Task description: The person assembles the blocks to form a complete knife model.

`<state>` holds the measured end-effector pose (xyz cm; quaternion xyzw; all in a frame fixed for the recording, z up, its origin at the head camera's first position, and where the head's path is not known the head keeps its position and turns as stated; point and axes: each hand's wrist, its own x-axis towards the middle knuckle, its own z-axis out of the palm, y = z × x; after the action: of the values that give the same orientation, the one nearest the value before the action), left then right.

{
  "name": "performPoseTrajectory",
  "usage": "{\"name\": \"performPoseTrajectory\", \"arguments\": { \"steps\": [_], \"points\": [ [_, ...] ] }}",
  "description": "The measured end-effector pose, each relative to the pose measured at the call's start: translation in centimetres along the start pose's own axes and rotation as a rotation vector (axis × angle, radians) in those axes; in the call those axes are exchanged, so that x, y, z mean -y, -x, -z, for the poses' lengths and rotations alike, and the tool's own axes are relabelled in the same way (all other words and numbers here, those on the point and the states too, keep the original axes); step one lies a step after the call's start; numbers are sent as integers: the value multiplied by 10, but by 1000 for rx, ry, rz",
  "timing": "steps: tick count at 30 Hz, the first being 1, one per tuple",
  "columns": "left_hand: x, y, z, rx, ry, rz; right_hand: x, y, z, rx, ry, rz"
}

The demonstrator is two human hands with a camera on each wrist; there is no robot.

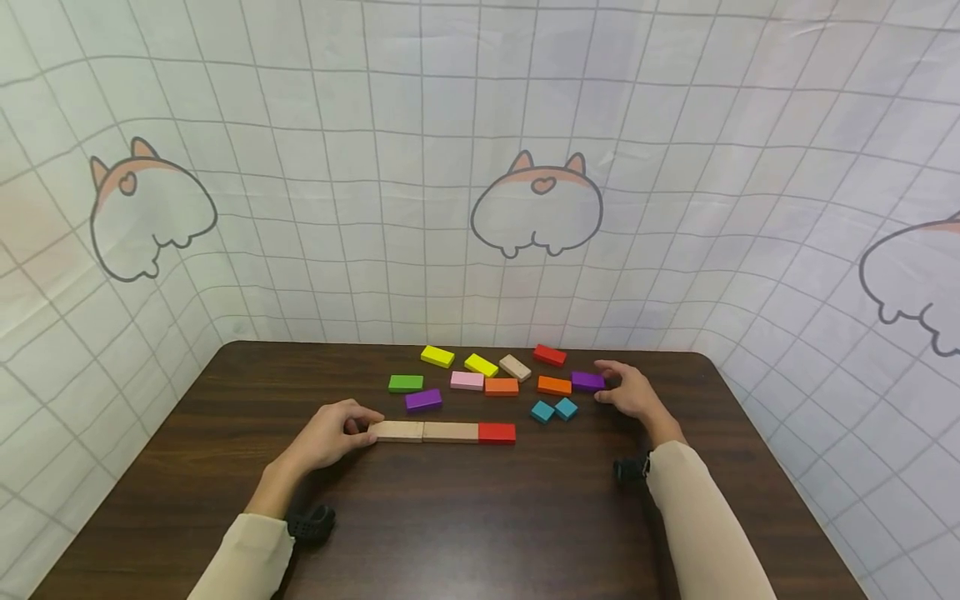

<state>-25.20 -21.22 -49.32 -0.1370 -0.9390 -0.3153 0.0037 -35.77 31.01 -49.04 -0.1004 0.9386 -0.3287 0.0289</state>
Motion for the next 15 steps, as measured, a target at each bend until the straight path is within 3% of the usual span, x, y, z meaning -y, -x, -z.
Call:
{"name": "performPoseTrajectory", "arguments": {
  "steps": [15],
  "points": [
    [0, 0, 1, -3, 3, -8, 1, 2, 4, 21, 80, 45]
  ]
}}
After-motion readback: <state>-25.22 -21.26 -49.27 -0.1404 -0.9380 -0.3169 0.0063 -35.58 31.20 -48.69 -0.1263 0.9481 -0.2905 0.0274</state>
